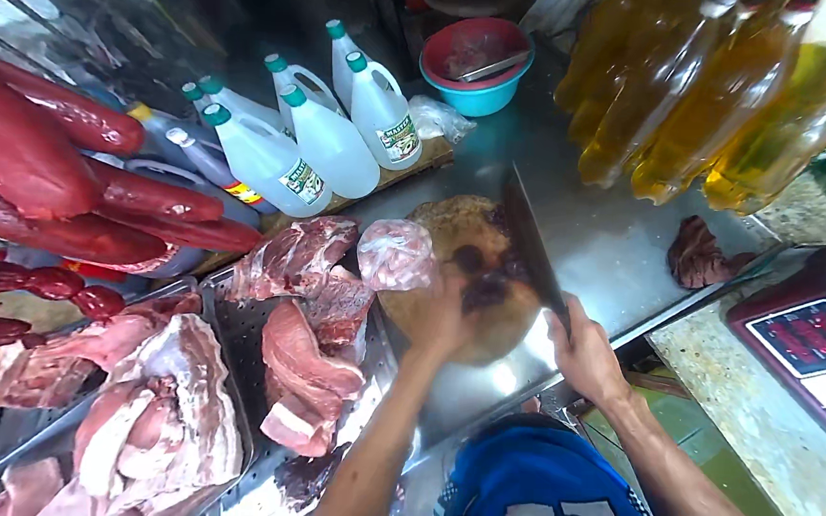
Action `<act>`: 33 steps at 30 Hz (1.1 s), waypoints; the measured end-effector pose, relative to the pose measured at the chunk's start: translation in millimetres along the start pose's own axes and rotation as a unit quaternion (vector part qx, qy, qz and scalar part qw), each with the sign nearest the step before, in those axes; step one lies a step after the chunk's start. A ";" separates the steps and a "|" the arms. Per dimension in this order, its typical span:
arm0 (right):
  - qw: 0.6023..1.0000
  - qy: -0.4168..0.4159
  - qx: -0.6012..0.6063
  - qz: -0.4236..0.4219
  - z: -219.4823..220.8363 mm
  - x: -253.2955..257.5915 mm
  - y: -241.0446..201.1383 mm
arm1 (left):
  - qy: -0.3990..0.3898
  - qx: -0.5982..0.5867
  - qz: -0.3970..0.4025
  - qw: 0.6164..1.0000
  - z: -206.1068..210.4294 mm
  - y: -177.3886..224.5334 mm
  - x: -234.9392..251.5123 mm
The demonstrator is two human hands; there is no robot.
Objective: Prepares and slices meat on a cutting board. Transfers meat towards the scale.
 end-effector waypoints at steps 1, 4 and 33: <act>1.000 -0.003 -0.014 -0.008 -1.4 5.4 -11.0 | 0.030 -0.007 0.024 0.999 -0.5 5.4 1.5; 0.992 -0.088 -0.070 0.062 16.6 17.5 -3.5 | 0.088 -0.006 0.090 0.992 7.7 26.8 8.9; 0.994 -0.021 -0.105 -0.003 4.6 22.0 -33.0 | 0.214 -0.096 0.075 0.969 36.4 17.2 4.5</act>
Point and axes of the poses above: each hand's wrist, its own x-axis towards the middle knuckle, its own z-axis out of the palm, y = z × x, the point moved 8 cm from there along x, towards the middle knuckle, and after that the axes turned 12 degrees about x, right-handed, at the moved point
